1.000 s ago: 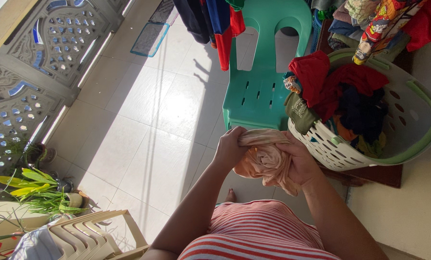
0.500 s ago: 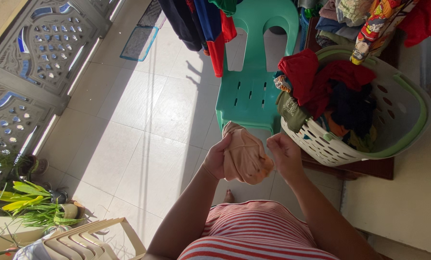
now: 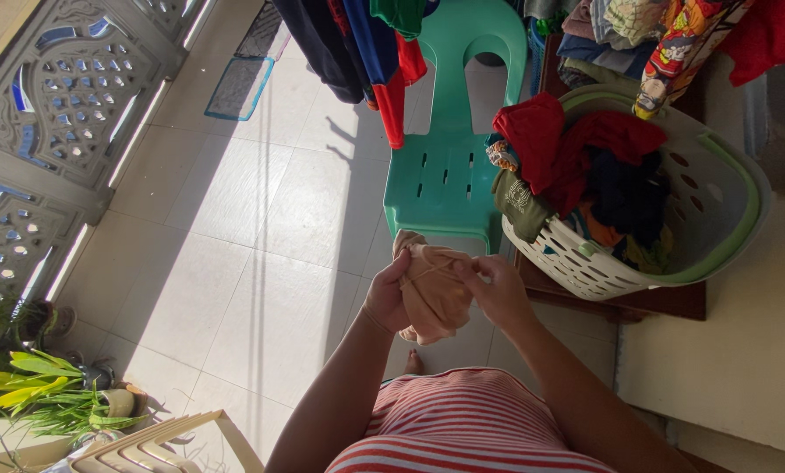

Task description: The person takes various pieces of clothing from a laundry basket, unfolds them, and hangs them on a rotary clothesline using clothespins. The items include shirts and shorts of different colors.

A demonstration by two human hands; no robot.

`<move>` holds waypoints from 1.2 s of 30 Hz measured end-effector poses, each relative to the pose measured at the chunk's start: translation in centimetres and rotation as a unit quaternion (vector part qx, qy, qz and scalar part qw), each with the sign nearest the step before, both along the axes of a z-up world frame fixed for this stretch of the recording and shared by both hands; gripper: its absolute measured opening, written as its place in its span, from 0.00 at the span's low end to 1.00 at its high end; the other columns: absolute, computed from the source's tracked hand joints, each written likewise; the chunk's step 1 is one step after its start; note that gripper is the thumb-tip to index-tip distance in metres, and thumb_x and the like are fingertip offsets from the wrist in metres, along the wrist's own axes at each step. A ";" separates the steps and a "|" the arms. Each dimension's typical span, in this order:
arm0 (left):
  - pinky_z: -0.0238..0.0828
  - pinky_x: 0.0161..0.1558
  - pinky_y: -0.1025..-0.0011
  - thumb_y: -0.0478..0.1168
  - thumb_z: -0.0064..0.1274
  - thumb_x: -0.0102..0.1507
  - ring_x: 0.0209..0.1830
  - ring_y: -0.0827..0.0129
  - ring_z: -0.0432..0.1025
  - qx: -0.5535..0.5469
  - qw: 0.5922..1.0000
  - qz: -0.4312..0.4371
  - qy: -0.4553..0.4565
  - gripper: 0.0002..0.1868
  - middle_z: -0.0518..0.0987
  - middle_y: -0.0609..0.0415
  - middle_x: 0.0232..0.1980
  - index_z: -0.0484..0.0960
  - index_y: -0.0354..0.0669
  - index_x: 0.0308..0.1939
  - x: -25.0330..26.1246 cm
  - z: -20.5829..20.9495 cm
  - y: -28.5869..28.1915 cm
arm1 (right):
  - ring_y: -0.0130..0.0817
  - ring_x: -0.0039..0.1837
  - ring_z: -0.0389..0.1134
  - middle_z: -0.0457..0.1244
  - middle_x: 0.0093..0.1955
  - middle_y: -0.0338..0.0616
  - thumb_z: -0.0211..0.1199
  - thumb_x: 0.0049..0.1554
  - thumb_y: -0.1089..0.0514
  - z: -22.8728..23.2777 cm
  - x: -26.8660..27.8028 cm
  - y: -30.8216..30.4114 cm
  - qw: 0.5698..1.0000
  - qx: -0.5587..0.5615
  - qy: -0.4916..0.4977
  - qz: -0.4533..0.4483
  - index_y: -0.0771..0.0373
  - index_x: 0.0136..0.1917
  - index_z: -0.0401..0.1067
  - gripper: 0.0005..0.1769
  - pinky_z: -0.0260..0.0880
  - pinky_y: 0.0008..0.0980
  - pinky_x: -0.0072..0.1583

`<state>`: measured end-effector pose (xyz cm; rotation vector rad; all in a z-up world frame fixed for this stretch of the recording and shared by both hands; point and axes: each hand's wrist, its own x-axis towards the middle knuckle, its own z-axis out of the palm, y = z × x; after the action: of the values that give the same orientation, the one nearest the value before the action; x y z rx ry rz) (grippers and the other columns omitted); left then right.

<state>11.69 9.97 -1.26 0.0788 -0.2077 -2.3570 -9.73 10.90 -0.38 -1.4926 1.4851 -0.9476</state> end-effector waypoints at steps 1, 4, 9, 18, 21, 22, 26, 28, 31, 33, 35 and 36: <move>0.61 0.74 0.52 0.56 0.40 0.74 0.71 0.47 0.66 -0.007 1.000 -0.009 -0.007 0.35 0.69 0.35 0.72 0.61 0.30 0.74 0.0 -0.1 0.0 | 0.28 0.46 0.67 0.69 0.43 0.42 0.66 0.60 0.48 -0.3 0.0 0.0 0.987 0.082 -0.132 -0.026 0.67 0.48 0.80 0.18 0.66 0.32 0.51; 0.69 0.70 0.55 0.52 0.41 0.75 0.69 0.51 0.70 0.001 0.991 0.010 -0.135 0.29 0.70 0.39 0.69 0.63 0.33 0.71 -0.3 -0.5 -0.6 | 0.25 0.47 0.68 0.70 0.44 0.40 0.66 0.58 0.52 -1.0 -0.6 -0.3 0.942 0.112 -0.311 -0.052 0.67 0.50 0.79 0.15 0.69 0.27 0.50; 0.80 0.56 0.62 0.52 0.44 0.72 0.55 0.56 0.78 -0.016 0.960 0.077 -0.268 0.29 0.76 0.38 0.59 0.67 0.28 0.64 -0.9 -1.2 -0.8 | 0.25 0.45 0.66 0.68 0.43 0.41 0.67 0.61 0.54 -1.1 -0.9 -0.1 0.960 0.080 -0.267 -0.030 0.66 0.52 0.74 0.13 0.66 0.27 0.49; 0.80 0.51 0.68 0.46 0.54 0.68 0.52 0.65 0.77 -0.066 0.911 0.034 -0.407 0.26 0.78 0.45 0.56 0.68 0.38 0.65 -2.1 -1.1 -0.8 | 0.22 0.49 0.69 0.69 0.47 0.39 0.64 0.54 0.64 3.5 -0.6 -0.3 0.952 0.090 -0.288 0.050 0.58 0.62 0.65 0.23 0.69 0.28 0.52; 0.79 0.53 0.69 0.44 0.56 0.68 0.55 0.65 0.76 -0.084 0.915 0.024 -0.395 0.27 0.76 0.45 0.59 0.68 0.36 0.67 -1.6 -2.0 -0.6 | 0.27 0.46 0.69 0.70 0.46 0.44 0.62 0.57 0.67 4.5 -2.1 -0.7 0.969 0.170 -0.147 0.103 0.62 0.62 0.75 0.19 0.69 0.32 0.49; 0.78 0.53 0.69 0.44 0.57 0.69 0.55 0.65 0.76 -0.093 0.916 0.023 -0.390 0.27 0.76 0.45 0.59 0.68 0.34 0.68 -1.1 -2.3 -0.5 | 0.25 0.49 0.71 0.71 0.49 0.42 0.60 0.57 0.68 4.7 -2.8 -0.9 0.968 0.158 -0.163 0.107 0.64 0.59 0.77 0.16 0.72 0.30 0.53; 0.80 0.57 0.65 0.41 0.57 0.65 0.56 0.63 0.77 -0.033 0.934 0.080 -0.345 0.25 0.77 0.46 0.59 0.70 0.38 0.65 2.4 -3.3 -1.0 | 0.28 0.53 0.72 0.70 0.53 0.47 0.58 0.60 0.71 5.1 -7.5 -1.3 0.937 0.056 -0.340 -0.045 0.69 0.55 0.77 0.11 0.74 0.28 0.56; 0.79 0.59 0.62 0.41 0.56 0.70 0.57 0.59 0.76 -0.046 0.942 0.111 -0.315 0.23 0.77 0.40 0.59 0.72 0.30 0.64 4.6 -3.3 -1.1 | 0.29 0.54 0.73 0.70 0.53 0.47 0.58 0.62 0.70 5.3 -10.0 -1.4 0.924 0.002 -0.367 -0.105 0.69 0.55 0.75 0.09 0.76 0.29 0.57; 0.77 0.56 0.61 0.42 0.52 0.69 0.55 0.58 0.76 -0.016 0.932 0.170 -0.319 0.19 0.78 0.41 0.58 0.76 0.36 0.61 6.2 -2.2 -1.5 | 0.31 0.53 0.71 0.70 0.53 0.46 0.59 0.63 0.69 5.6 -11.3 -1.7 0.933 -0.036 -0.314 -0.173 0.69 0.55 0.75 0.08 0.75 0.32 0.57; 0.77 0.58 0.57 0.45 0.50 0.69 0.56 0.54 0.76 0.001 0.959 0.191 -0.209 0.17 0.78 0.41 0.57 0.74 0.37 0.57 5.4 -0.9 -1.3 | 0.33 0.55 0.70 0.71 0.56 0.43 0.58 0.62 0.67 5.6 -10.0 -1.5 0.948 -0.039 -0.254 -0.189 0.65 0.53 0.76 0.08 0.74 0.34 0.59; 0.77 0.59 0.55 0.46 0.47 0.70 0.58 0.53 0.76 0.010 0.975 0.181 -0.130 0.14 0.77 0.42 0.58 0.72 0.42 0.55 3.1 0.3 -0.9 | 0.41 0.61 0.64 0.61 0.58 0.51 0.70 0.55 0.62 5.0 -6.3 -1.0 0.951 -0.277 0.123 -0.061 0.62 0.53 0.79 0.12 0.68 0.41 0.63; 0.76 0.59 0.56 0.46 0.45 0.71 0.58 0.53 0.76 0.010 0.981 0.160 -0.106 0.13 0.77 0.44 0.59 0.71 0.45 0.56 1.8 0.9 -0.8 | 0.40 0.61 0.64 0.62 0.57 0.47 0.73 0.52 0.59 4.7 -4.3 -0.4 0.961 -0.246 0.128 -0.003 0.59 0.51 0.80 0.12 0.66 0.43 0.62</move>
<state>13.51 9.18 -0.38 0.3496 -0.2538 -2.0273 -14.04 10.50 4.31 -2.0326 1.4980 -1.2272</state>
